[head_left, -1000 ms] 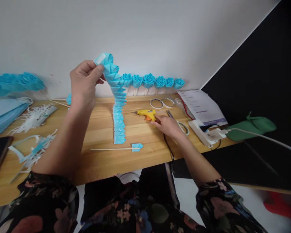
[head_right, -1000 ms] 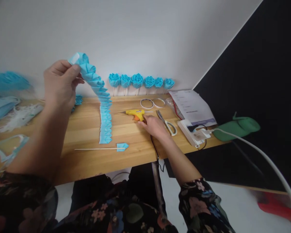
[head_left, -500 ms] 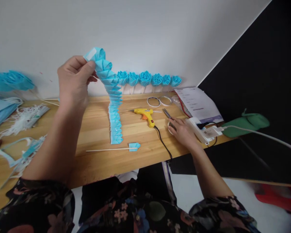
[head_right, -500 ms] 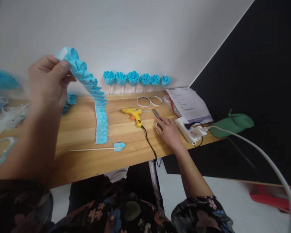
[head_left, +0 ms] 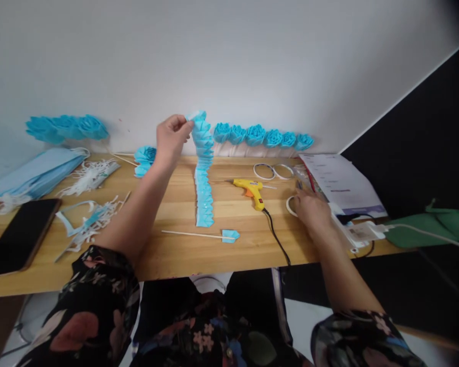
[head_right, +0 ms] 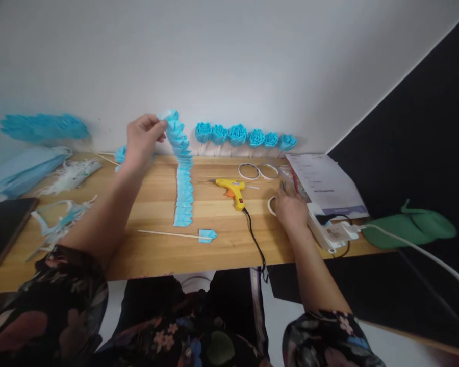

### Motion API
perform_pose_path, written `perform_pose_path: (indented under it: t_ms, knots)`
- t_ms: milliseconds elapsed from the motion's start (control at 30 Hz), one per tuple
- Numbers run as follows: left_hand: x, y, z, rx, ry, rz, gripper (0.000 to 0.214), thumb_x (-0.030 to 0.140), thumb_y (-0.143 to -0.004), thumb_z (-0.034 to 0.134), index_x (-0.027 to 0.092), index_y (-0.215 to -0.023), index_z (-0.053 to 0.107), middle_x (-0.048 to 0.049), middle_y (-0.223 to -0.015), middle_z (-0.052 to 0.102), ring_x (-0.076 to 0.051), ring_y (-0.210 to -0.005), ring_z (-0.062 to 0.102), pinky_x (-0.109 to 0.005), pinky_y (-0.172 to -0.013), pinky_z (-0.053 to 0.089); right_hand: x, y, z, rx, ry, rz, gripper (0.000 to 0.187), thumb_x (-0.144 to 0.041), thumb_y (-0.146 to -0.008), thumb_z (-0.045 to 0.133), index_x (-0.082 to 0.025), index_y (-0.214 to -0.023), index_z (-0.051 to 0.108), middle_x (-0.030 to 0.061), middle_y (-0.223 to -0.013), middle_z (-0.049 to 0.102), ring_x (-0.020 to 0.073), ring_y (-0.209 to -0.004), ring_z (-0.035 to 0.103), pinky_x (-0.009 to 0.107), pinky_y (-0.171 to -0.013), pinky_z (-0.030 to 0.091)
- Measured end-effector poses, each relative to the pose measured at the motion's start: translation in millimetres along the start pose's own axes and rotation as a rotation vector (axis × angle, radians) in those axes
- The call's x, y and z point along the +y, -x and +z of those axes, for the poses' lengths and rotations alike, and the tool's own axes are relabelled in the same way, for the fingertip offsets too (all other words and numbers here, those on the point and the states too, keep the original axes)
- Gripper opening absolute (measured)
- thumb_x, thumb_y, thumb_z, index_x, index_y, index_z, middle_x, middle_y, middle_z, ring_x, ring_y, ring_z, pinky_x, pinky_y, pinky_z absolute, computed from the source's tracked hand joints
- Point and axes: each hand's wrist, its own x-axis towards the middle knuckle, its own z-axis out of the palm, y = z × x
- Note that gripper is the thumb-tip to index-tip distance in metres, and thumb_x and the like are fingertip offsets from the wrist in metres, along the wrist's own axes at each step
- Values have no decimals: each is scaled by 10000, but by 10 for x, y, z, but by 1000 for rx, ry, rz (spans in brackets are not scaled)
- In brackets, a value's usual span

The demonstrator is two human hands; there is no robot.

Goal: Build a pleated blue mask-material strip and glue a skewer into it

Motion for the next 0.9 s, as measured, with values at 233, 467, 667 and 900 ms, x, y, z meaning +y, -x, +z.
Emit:
perform_pose_path:
  t_ms: [233,467,667,900]
  knots:
    - [-386,-202,189,26,-77,-154,116,143,-773,703,194,-689,642,56,-544,506,-128,-553,470,-258,-580,353,-233,-188,-296,137,-275,-243,461,-271,-1028,435,-118,-1349,727,185,-1392,726,352,-1294,678,500,-1131,511]
    - [-218,-235,397,-56,39,-175,178,128,-781,665,177,-628,589,50,-524,559,-73,-463,441,-208,-503,338,-745,-559,-622,227,-592,-410,407,-323,-1011,500,-174,-1283,764,173,-1373,739,358,-1285,692,582,-1117,527]
    - [78,-75,333,-126,126,-182,172,149,-764,692,164,-620,599,35,-552,593,-55,-478,467,-181,-508,370,-1332,-1081,-910,294,-924,-490,471,-360,-979,555,-195,-1402,682,138,-1430,714,315,-1330,667,525,-1141,509]
    - [332,60,363,-239,138,-127,210,239,-709,746,168,-586,591,45,-526,541,-60,-502,450,-191,-524,376,-1771,-1411,-1039,208,-1378,-418,466,-466,-808,728,-204,-1194,731,58,-1060,794,222,-982,719,356,-855,565]
